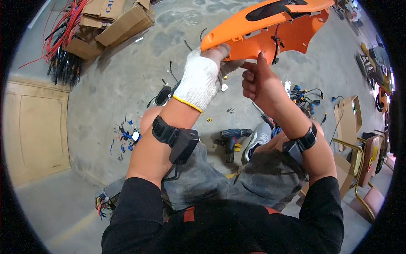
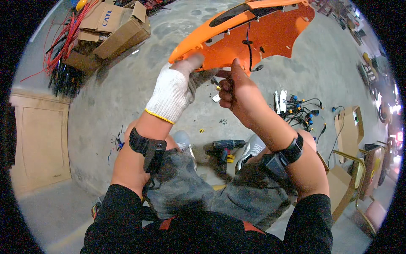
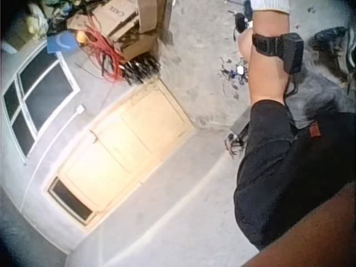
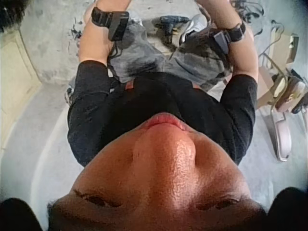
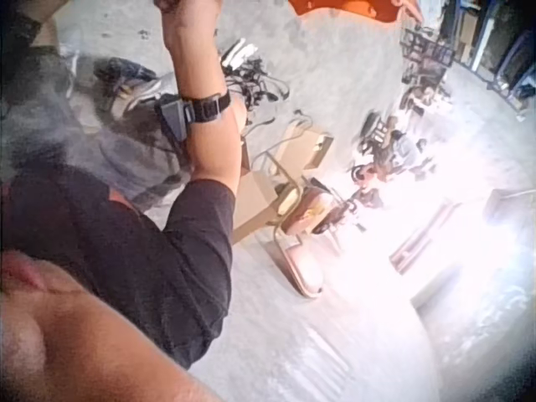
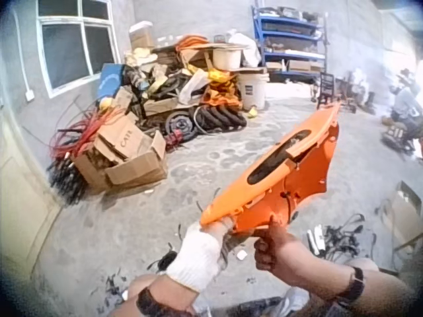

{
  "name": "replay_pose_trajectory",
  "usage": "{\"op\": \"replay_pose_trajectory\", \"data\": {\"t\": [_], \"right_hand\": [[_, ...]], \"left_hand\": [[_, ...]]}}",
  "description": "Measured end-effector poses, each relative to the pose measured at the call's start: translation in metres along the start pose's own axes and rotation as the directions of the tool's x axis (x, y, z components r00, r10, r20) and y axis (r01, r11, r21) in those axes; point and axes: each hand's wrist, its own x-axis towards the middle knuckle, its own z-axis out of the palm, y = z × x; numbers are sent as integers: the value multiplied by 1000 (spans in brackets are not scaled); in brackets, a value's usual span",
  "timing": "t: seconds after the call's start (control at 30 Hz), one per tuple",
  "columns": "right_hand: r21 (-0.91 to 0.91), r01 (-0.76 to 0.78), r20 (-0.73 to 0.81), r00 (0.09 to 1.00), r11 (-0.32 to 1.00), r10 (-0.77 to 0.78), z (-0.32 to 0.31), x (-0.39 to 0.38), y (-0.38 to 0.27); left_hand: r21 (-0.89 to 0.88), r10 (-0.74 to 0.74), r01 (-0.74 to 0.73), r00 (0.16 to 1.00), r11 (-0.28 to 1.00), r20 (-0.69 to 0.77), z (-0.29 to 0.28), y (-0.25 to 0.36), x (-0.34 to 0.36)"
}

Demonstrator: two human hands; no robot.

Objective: Repairing or assembling an orange motorcycle body part using an electric drill and hand tools.

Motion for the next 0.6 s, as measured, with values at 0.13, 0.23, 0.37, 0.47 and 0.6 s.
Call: {"op": "replay_pose_trajectory", "data": {"t": [0.13, 0.23, 0.37, 0.47, 0.6], "right_hand": [[-260, -9, -34, 999, 966, 1, -6, -8, -4], [-552, 110, 34, 993, 827, -110, -12, -18, -15], [-677, 343, 152, 931, 651, -332, -10, -24, -14], [-615, 424, 126, 885, 665, -447, -3, -25, -17], [-763, 386, 146, 885, 518, -442, -5, -21, -27]], "left_hand": [[-127, 21, -22, 1000, 992, -8, -2, 0, -3], [-125, 39, -39, 999, 991, -3, -7, 0, -1], [-116, 116, -105, 989, 988, 93, -12, -9, 1], [-10, 72, -71, 992, 997, 107, -12, -11, -1], [139, -54, 46, 997, 989, 52, -4, -15, -3]]}}
